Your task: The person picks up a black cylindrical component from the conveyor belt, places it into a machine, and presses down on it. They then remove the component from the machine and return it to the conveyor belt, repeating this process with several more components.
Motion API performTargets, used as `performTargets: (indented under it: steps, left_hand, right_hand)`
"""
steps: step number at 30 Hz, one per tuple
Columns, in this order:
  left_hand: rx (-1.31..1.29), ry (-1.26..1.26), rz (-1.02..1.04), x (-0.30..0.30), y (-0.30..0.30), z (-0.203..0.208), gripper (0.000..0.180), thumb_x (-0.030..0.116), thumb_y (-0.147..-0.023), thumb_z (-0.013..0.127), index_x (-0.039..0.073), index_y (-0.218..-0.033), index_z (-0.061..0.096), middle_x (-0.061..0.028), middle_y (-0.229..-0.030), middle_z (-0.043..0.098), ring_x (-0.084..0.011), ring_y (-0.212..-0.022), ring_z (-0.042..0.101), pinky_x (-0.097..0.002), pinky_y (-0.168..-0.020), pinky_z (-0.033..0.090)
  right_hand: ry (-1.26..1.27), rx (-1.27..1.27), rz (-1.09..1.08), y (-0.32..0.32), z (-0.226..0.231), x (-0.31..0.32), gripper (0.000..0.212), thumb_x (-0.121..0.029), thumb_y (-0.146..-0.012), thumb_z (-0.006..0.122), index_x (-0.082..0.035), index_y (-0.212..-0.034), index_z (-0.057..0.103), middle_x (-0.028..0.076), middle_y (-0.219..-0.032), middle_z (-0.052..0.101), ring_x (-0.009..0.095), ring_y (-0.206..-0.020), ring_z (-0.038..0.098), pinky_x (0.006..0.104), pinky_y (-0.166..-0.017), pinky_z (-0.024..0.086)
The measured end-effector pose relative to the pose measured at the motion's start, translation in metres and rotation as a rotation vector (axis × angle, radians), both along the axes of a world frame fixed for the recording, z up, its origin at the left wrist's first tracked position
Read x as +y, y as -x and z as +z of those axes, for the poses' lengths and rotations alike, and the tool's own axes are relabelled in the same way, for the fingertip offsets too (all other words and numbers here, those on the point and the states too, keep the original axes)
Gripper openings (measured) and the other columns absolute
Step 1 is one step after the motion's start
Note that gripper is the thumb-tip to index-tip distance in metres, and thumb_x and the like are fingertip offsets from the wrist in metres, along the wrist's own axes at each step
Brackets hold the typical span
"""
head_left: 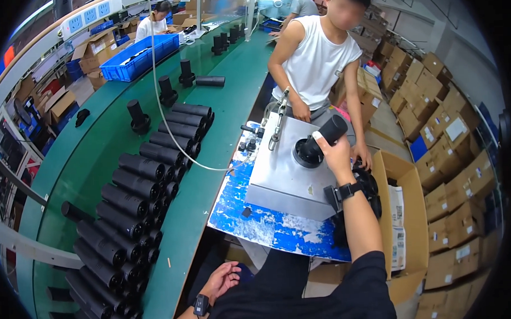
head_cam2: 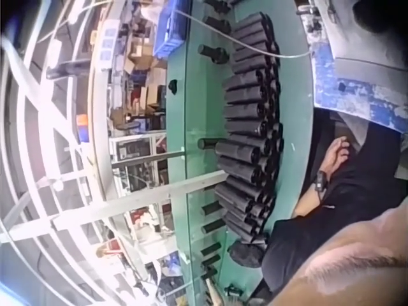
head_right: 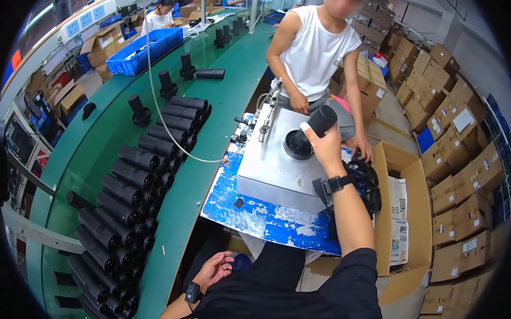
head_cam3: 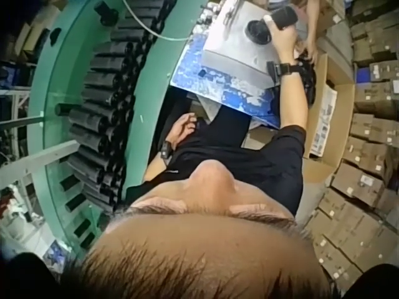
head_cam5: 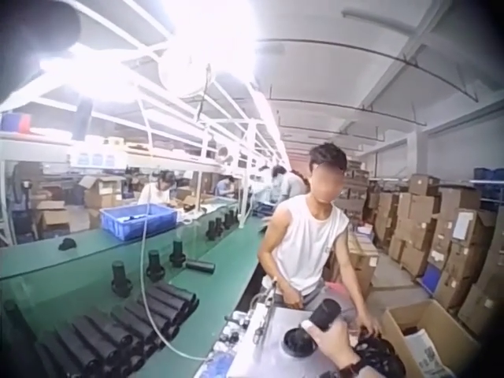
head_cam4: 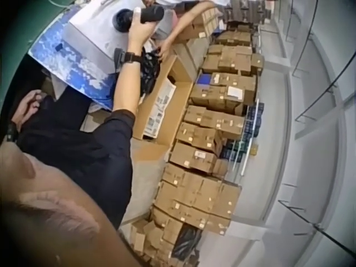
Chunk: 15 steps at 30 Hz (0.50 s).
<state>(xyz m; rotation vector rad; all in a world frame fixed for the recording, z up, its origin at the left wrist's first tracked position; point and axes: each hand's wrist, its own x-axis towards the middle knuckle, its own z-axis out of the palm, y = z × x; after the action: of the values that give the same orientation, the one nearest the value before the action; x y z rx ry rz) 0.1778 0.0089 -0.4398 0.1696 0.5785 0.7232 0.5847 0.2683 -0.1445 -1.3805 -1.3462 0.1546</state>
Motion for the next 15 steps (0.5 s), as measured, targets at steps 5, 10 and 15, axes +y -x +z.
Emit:
performTargets:
  steps: [5,10,15]
  left_hand:
    - [0.010,0.014,-0.006,0.004,-0.007,0.001,0.032,0.021,-0.112,0.047,0.004,-0.138,0.055,-0.0125,-0.116,0.072,-0.0228,-0.090,0.072,-0.0369,-0.080,0.060]
    - [0.017,0.027,-0.008,0.005,-0.007,0.003,0.032,0.021,-0.112,0.047,0.003,-0.138,0.055,-0.0125,-0.116,0.071,-0.0224,-0.090,0.072,-0.0365,-0.079,0.061]
    - [0.027,0.018,-0.008,0.005,-0.006,0.002,0.032,0.021,-0.112,0.046,0.003,-0.138,0.055,-0.0126,-0.117,0.071,-0.0224,-0.089,0.072,-0.0366,-0.079,0.061]
  right_hand:
    - [0.085,-0.166,-0.057,-0.006,0.013,0.003,0.056,-0.034,-0.080,0.090,0.003,-0.114,0.065,0.016,-0.099,0.075,0.029,-0.090,0.073,0.0384,-0.086,0.056]
    - [0.095,-0.172,-0.085,-0.010,0.010,0.001,0.064,-0.040,-0.077,0.092,0.003,-0.116,0.064,0.019,-0.098,0.075,0.035,-0.093,0.074,0.0421,-0.085,0.057]
    - [0.165,-0.241,-0.137,0.017,0.013,-0.007,0.067,-0.042,-0.075,0.092,0.001,-0.118,0.062,0.021,-0.100,0.075,0.038,-0.094,0.074,0.0439,-0.085,0.057]
